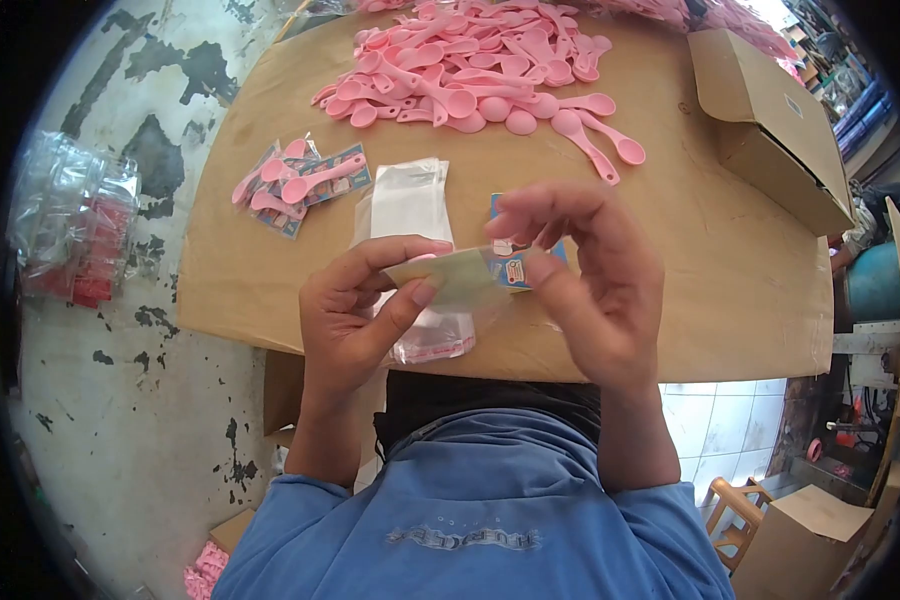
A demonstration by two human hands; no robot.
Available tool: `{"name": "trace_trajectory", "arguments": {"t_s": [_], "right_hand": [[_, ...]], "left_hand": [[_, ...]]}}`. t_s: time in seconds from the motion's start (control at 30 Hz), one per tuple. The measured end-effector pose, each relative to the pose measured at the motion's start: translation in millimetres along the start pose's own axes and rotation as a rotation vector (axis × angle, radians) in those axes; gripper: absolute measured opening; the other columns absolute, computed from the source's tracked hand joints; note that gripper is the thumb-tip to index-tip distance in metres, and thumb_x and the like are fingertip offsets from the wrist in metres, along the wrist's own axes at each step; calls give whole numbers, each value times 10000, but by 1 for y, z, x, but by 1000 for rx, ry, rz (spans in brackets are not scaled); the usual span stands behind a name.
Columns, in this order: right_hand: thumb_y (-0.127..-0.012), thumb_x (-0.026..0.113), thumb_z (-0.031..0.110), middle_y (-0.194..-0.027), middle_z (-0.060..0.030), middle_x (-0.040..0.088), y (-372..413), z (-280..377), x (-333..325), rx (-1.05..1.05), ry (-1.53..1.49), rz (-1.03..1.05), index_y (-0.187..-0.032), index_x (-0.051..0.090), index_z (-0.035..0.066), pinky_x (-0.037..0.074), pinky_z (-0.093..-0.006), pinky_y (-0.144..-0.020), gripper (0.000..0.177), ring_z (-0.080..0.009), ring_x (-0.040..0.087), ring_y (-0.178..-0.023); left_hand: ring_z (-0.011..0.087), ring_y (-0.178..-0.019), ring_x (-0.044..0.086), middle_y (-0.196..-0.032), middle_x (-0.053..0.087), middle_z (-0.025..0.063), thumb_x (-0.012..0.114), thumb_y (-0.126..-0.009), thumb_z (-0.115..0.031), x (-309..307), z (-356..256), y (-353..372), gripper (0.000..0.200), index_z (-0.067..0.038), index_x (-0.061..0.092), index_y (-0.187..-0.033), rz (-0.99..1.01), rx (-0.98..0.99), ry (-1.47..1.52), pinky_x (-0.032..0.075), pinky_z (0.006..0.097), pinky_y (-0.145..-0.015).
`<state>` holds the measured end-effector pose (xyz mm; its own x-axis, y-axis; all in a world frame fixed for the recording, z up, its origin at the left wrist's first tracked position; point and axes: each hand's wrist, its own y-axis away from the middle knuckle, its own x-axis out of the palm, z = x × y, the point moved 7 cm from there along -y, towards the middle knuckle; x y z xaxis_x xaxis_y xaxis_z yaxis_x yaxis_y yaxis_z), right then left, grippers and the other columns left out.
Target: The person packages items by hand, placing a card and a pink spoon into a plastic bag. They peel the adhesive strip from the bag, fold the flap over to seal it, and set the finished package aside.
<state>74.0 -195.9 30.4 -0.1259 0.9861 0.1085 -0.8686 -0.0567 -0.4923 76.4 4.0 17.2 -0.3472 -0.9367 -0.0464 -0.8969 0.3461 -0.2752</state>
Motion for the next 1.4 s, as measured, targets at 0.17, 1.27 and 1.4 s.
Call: {"name": "trace_trajectory", "arguments": {"t_s": [0.17, 1.27, 1.4], "right_hand": [[-880, 786, 101, -1045, -67, 690, -8, -5, 9, 63, 182, 18, -1243, 645, 0, 477, -279, -798, 403, -131, 636, -945], [-959, 765, 189, -751, 3, 630, 10, -63, -56, 523, 599, -219, -900, 621, 13, 452, -249, -626, 236, -64, 541, -677], [-1033, 679, 191, -797, -2, 659, 8, -48, -70, 194, 419, -387, -1020, 610, 24, 434, -214, -579, 181, -49, 553, -654]], "left_hand": [[146, -1024, 715, -1155, 748, 143, 692, -943, 12, 1, -1, -4, 302, 53, 678, -1242, -25, 146, -106, 572, 286, -883], [50, -695, 514, -773, 602, -22, 730, -983, -159, -123, 68, 31, 179, -9, 649, -929, -401, -413, -272, 439, 230, -628], [73, -753, 619, -863, 677, 24, 650, -1041, -144, -123, 56, 32, 156, -30, 593, -1131, -450, -233, 8, 502, 228, -683]]}}
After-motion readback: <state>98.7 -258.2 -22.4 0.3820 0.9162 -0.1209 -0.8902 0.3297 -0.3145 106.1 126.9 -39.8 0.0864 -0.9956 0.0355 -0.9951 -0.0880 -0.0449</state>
